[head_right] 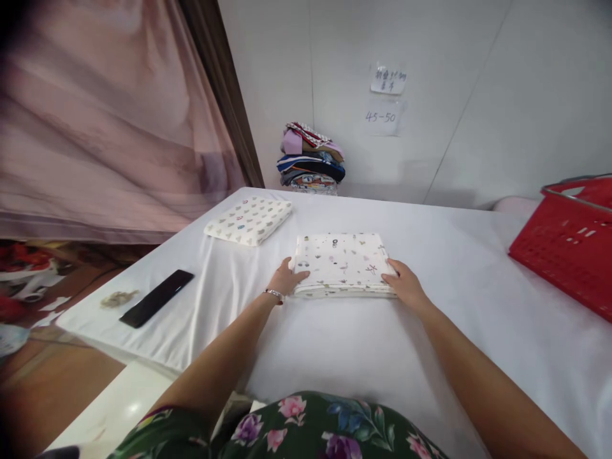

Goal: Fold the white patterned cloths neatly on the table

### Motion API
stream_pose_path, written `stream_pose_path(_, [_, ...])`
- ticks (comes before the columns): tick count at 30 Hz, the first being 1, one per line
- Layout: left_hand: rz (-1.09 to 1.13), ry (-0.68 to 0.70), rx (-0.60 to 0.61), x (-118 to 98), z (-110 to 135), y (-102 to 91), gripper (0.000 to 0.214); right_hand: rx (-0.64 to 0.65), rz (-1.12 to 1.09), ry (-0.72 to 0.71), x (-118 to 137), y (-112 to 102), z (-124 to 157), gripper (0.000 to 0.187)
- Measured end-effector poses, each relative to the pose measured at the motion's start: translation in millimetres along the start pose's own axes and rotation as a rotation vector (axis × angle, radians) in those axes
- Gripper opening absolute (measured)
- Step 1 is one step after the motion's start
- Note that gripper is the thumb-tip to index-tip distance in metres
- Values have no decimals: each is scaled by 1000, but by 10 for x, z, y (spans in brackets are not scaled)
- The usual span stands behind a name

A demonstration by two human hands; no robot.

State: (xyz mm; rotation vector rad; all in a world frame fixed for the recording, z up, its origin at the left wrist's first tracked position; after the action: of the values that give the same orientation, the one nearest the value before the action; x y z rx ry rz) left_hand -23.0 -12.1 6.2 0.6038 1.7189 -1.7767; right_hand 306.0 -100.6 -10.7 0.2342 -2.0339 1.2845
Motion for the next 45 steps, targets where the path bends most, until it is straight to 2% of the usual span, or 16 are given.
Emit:
stream_pose_path(3, [100, -55, 4, 36, 40, -32, 76, -133, 101, -201, 128, -2, 117, 43])
stream_pose_path(5, [231, -107, 26, 80, 57, -47, 64, -174, 84, -376, 293, 25, 224, 39])
stream_pose_path(9, [483, -233, 153, 182, 88, -69, 43, 8, -7, -672, 791, 210, 483, 33])
stream_pose_path(11, [516, -263, 204, 224, 114, -91, 41, 106, -25, -789, 1065, 351, 599, 31])
stream_pose_path(14, [545, -284, 246, 275, 166, -125, 45, 185, -27, -905, 1389, 582, 722, 30])
stream_pose_path(18, [590, -260, 271, 327, 209, -134, 48, 158, 4, -929, 1570, 837, 781, 30])
stream_pose_path(23, [596, -170, 302, 357, 190, -117, 48, 97, -60, -890, 1571, 973, 770, 21])
stream_pose_path(27, [560, -158, 290, 369, 179, -111, 47, 5, -125, -842, 1537, 1028, 792, 23])
stream_pose_path(34, [720, -264, 287, 344, 204, -90, 44, 8, -5, -901, 1511, 1100, 922, 33])
stream_pose_path(41, [753, -339, 357, 262, 252, -122, 52, -51, 15, -865, 1501, 1157, 860, 36])
stream_pose_path(45, [690, -308, 457, 300, 206, -195, 41, -41, -5, -915, 1453, 1034, 916, 38])
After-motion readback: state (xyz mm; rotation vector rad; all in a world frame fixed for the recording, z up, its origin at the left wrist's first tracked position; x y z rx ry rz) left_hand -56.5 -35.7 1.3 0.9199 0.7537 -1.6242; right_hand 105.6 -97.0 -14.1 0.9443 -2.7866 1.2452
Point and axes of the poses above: each hand's wrist, its own z-axis away from the middle knuckle, its own y-axis out of the palm, x = y × z, the point moved 1 cm from there along -z, towards the middle knuckle, and after that the axes turned 12 degrees about -x, right-handed, at the moved point
